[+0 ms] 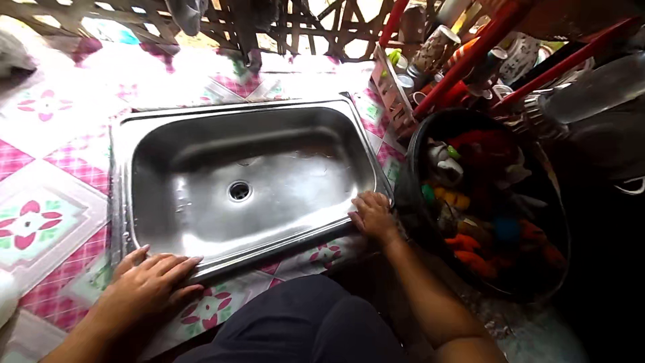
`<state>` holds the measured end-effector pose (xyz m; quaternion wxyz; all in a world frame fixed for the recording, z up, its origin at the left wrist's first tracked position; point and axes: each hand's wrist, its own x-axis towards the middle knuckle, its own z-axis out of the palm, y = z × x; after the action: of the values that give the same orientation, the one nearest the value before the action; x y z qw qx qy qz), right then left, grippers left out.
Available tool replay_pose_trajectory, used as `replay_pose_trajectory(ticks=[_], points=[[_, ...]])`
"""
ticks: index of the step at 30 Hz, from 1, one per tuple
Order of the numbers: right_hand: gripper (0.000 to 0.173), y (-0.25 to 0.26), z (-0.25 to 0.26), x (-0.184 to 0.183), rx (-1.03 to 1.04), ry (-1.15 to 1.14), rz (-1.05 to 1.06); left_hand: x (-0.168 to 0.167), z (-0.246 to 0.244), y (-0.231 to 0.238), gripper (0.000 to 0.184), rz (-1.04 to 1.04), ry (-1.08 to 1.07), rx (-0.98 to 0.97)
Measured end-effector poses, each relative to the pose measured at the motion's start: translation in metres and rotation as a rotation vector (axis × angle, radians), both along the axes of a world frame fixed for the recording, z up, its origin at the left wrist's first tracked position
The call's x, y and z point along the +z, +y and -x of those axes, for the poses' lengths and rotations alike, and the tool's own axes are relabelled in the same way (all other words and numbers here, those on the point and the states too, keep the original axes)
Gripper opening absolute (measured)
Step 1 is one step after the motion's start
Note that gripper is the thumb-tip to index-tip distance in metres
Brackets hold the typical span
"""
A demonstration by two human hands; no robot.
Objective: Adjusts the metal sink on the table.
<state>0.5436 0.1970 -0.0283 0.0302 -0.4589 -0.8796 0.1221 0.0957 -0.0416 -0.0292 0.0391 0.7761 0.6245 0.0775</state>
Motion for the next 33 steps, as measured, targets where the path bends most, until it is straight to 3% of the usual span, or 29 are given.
replay_pose_trajectory(ticks=[6,9,14,17,20,22,23,25,27,31,33], points=[[0.060,0.006,0.005,-0.028,0.142,0.050,-0.118,-0.003,0.027,0.002,0.068,-0.140,0.042,-0.093],[0.061,0.013,0.008,-0.038,0.208,0.084,-0.227,0.000,0.029,-0.001,0.067,-0.081,0.040,-0.081],[0.064,0.020,0.003,-0.039,0.245,0.064,-0.221,-0.004,0.026,0.003,0.063,-0.003,0.052,-0.027],[0.062,0.019,-0.001,-0.040,0.219,0.226,-0.204,-0.004,0.026,0.004,0.064,0.015,0.039,-0.021],[0.044,-0.007,0.003,-0.018,-0.072,0.714,0.003,-0.009,0.029,0.007,0.077,-0.035,0.016,0.008],[0.022,-0.033,0.013,0.007,-0.462,1.066,0.369,-0.010,0.029,0.009,0.082,-0.030,-0.026,0.054],[0.020,-0.041,0.018,0.020,-0.674,1.184,0.578,-0.010,0.030,0.011,0.083,-0.016,-0.075,0.093],[0.022,-0.050,0.019,0.035,-0.963,1.278,0.938,-0.007,0.032,0.022,0.082,0.016,-0.202,0.197],[0.025,-0.056,0.016,0.040,-1.105,1.297,1.153,0.003,0.034,0.046,0.071,0.024,-0.270,0.291],[0.030,-0.064,0.023,0.053,-1.230,1.325,1.326,0.029,0.026,0.133,0.043,-0.059,-0.382,0.300],[0.028,-0.063,0.027,0.056,-1.286,1.363,1.356,0.041,0.015,0.188,0.038,-0.098,-0.344,0.235]])
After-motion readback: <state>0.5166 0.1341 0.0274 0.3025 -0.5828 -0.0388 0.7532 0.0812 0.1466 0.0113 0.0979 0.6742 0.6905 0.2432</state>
